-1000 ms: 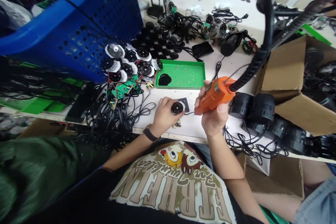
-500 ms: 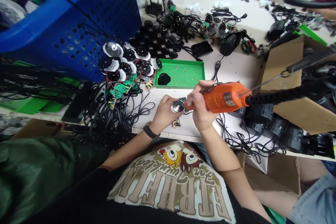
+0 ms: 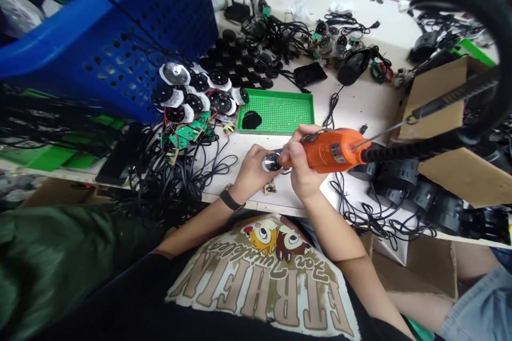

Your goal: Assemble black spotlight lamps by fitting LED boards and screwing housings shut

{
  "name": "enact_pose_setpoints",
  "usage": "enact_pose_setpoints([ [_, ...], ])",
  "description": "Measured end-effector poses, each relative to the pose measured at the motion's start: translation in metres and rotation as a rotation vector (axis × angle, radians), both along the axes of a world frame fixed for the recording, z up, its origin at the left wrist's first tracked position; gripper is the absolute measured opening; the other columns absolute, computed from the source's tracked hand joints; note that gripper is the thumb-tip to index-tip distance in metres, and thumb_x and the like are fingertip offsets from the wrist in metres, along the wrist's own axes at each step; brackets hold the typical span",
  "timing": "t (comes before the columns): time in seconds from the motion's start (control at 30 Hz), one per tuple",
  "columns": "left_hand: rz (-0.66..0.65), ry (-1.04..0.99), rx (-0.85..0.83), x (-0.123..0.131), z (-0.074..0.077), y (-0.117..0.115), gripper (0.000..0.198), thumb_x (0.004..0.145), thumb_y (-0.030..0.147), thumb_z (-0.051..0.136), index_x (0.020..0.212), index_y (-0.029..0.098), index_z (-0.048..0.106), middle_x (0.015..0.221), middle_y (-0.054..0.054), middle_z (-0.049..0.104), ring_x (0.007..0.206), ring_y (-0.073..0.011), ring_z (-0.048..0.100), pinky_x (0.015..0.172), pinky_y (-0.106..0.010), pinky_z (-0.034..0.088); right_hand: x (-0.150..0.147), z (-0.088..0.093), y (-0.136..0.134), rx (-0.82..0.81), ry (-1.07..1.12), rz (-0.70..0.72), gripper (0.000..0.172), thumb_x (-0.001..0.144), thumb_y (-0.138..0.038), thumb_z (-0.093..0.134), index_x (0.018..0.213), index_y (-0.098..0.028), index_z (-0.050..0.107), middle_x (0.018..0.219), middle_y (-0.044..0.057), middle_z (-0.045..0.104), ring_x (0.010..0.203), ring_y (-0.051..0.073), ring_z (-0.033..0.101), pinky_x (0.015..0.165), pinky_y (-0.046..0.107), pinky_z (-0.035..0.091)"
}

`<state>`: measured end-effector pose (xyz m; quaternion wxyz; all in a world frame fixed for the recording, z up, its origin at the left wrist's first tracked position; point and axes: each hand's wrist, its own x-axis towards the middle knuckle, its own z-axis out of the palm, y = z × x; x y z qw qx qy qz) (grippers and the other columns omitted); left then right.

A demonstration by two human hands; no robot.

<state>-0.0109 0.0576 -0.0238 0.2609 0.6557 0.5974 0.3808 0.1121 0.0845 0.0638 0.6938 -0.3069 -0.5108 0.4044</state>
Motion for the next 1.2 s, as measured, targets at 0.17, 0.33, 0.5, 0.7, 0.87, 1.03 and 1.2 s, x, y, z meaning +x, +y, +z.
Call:
enact_pose_setpoints([
  [0.17,0.006,0.003,0.012,0.0,0.0,0.0,0.037,0.072,0.024,0.09,0.1,0.019,0.067,0.096,-0.004,0.056,0.092,-0.0232,0.062,0.086,-0.038,0.055,0.001,0.0,-0.002,-0.034,-0.041,-0.021,0.033,0.087,-0.052,0.071,0.106,-0.031,0.055,0.07,-0.007,0.048,0.044,0.009,0.048,0.046,0.028,0.044],
  [0.33,0.001,0.008,0.048,0.0,-0.003,0.001,0.034,0.072,0.022,0.089,0.097,0.019,0.067,0.093,-0.002,0.055,0.09,-0.0224,0.061,0.083,-0.036,0.054,0.0,-0.002,-0.003,-0.055,-0.032,-0.007,0.031,0.086,-0.051,0.072,0.1,-0.029,0.054,0.069,-0.007,0.047,0.045,0.008,0.049,0.047,0.027,0.045],
  [0.5,0.003,0.024,0.068,0.001,-0.005,-0.001,0.033,0.073,0.021,0.089,0.098,0.017,0.067,0.092,-0.002,0.055,0.089,-0.022,0.06,0.082,-0.036,0.053,-0.002,-0.001,-0.003,-0.053,-0.021,-0.005,0.03,0.087,-0.05,0.072,0.099,-0.029,0.054,0.068,-0.008,0.046,0.045,0.008,0.05,0.046,0.026,0.045],
  [0.7,0.01,0.032,0.054,0.0,-0.005,-0.001,0.034,0.071,0.023,0.09,0.097,0.019,0.068,0.093,-0.002,0.055,0.09,-0.0225,0.061,0.083,-0.036,0.053,-0.003,-0.002,0.0,-0.064,-0.061,-0.035,0.029,0.09,-0.051,0.069,0.102,-0.03,0.054,0.064,-0.008,0.042,0.045,0.01,0.05,0.045,0.026,0.045],
  [0.87,0.013,0.006,0.07,-0.003,-0.006,0.0,0.03,0.072,0.022,0.088,0.094,0.02,0.068,0.091,-0.002,0.056,0.088,-0.0224,0.061,0.082,-0.037,0.054,0.001,-0.007,0.003,-0.025,-0.072,0.059,0.048,0.084,-0.06,0.07,0.12,-0.032,0.055,0.082,-0.003,0.055,0.051,0.011,0.051,0.048,0.029,0.048],
  [1.03,0.013,-0.005,0.07,-0.003,-0.008,0.002,0.028,0.071,0.018,0.087,0.091,0.02,0.067,0.088,-0.001,0.056,0.084,-0.0214,0.06,0.08,-0.036,0.054,-0.002,-0.007,0.007,-0.029,-0.044,0.05,0.047,0.081,-0.051,0.078,0.116,-0.027,0.058,0.082,-0.003,0.058,0.056,0.01,0.055,0.056,0.028,0.052],
  [1.2,0.025,0.004,0.064,-0.001,-0.008,0.001,0.027,0.071,0.019,0.087,0.09,0.02,0.067,0.087,-0.001,0.055,0.084,-0.0211,0.061,0.079,-0.035,0.054,-0.005,-0.004,0.004,-0.074,0.019,0.027,0.031,0.086,-0.043,0.077,0.103,-0.026,0.058,0.067,-0.009,0.052,0.047,0.008,0.052,0.049,0.024,0.048],
])
